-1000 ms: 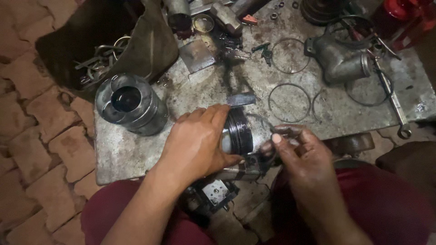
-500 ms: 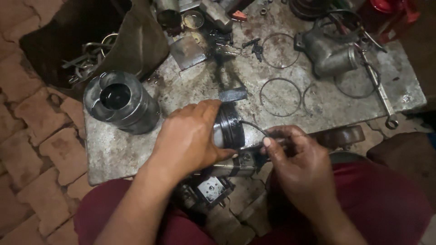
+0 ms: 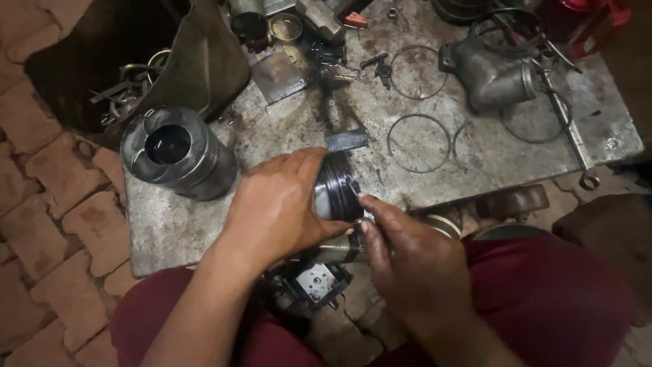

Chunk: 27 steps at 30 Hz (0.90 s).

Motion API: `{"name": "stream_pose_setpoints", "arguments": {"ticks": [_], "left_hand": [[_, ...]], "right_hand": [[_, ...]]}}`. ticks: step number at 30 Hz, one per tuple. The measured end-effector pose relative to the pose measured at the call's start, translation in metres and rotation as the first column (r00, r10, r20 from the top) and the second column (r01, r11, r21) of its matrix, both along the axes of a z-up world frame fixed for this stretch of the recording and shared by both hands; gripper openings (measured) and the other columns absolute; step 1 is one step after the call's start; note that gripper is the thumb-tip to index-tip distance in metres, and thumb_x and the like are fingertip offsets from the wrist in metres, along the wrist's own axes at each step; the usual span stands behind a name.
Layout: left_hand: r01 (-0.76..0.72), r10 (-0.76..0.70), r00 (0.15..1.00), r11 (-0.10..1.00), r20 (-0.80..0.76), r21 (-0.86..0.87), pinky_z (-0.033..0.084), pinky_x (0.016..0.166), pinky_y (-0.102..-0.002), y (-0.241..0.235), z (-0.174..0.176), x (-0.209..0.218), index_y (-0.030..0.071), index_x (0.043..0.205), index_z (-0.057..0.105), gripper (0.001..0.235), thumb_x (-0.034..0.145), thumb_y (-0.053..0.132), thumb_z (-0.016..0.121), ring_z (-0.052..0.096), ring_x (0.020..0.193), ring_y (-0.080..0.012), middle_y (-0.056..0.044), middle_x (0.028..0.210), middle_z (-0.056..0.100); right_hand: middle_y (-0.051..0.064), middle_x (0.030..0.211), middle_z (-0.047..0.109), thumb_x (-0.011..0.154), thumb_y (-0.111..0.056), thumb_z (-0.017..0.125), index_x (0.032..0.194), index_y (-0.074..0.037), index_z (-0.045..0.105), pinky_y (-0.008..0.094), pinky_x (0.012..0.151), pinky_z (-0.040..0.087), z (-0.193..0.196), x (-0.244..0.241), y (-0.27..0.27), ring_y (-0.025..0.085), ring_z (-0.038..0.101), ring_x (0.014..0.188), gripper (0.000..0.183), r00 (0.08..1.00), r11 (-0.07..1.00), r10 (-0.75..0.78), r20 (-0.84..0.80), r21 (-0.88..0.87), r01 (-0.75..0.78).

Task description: The person installs metal rings onto an engine piston by hand and using a thin tool, then wipes the piston and their hands with a cloth.

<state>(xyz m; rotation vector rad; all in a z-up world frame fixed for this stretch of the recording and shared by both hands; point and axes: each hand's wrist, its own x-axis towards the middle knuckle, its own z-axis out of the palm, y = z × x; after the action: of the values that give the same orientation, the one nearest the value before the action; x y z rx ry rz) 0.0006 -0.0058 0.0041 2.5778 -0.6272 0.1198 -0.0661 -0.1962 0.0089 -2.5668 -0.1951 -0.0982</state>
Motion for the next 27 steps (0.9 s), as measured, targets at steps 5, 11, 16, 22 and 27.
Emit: {"name": "stream_pose_setpoints", "arguments": {"ticks": [5,11,16,22,27], "left_hand": [[-0.007,0.005,0.999,0.999,-0.053,-0.037,0.056,0.085,-0.046,0.002,0.0,0.003,-0.005,0.12,0.063,0.089,0.053,0.043,0.096,0.071,0.097,-0.0397,-0.023,0.113,0.071],[-0.014,0.013,1.0,0.999,-0.023,-0.033,0.056,0.085,-0.046,0.002,0.0,0.004,-0.006,0.121,0.063,0.093,0.05,0.043,0.097,0.07,0.098,-0.0397,-0.023,0.114,0.071],[-0.002,0.0,0.999,0.999,-0.04,-0.041,0.056,0.085,-0.045,0.004,-0.001,0.004,-0.006,0.122,0.062,0.094,0.051,0.045,0.097,0.07,0.098,-0.0393,-0.023,0.115,0.071],[0.008,-0.01,0.999,0.999,-0.047,-0.042,0.056,0.085,-0.045,0.005,-0.001,0.004,-0.007,0.122,0.061,0.095,0.052,0.046,0.097,0.071,0.098,-0.0391,-0.024,0.113,0.071],[0.011,-0.012,1.0,0.999,-0.029,-0.051,0.056,0.085,-0.045,0.005,-0.001,0.004,-0.006,0.121,0.062,0.094,0.052,0.048,0.096,0.071,0.099,-0.0389,-0.024,0.113,0.071]], "right_hand": [[0.01,0.086,0.079,0.089,-0.018,0.074,0.127,-0.013,0.068,0.034,0.052,0.059,-0.009,-0.005,0.005,0.019,0.074,0.058,0.039,0.999,0.998,0.043,-0.03,0.036,-0.042],[0.009,0.081,0.077,0.089,-0.015,0.072,0.129,-0.012,0.066,0.032,0.051,0.057,-0.003,-0.007,0.006,0.016,0.074,0.058,0.041,0.999,0.961,-0.017,-0.03,0.277,0.024],[0.01,0.083,0.077,0.09,-0.013,0.073,0.128,-0.012,0.066,0.032,0.045,0.052,-0.002,-0.007,0.005,0.014,0.066,0.046,0.039,1.0,0.97,-0.002,-0.011,0.245,0.005],[0.006,0.078,0.076,0.093,-0.013,0.071,0.12,-0.006,0.068,0.026,0.051,0.056,-0.009,0.001,0.003,0.012,0.075,0.06,0.028,0.998,0.961,-0.03,-0.06,0.272,0.046],[0.007,0.085,0.077,0.094,-0.011,0.071,0.109,-0.002,0.069,0.024,0.058,0.061,-0.001,0.005,-0.007,0.013,0.077,0.07,0.018,0.993,0.92,-0.096,-0.063,0.375,0.112]]}}
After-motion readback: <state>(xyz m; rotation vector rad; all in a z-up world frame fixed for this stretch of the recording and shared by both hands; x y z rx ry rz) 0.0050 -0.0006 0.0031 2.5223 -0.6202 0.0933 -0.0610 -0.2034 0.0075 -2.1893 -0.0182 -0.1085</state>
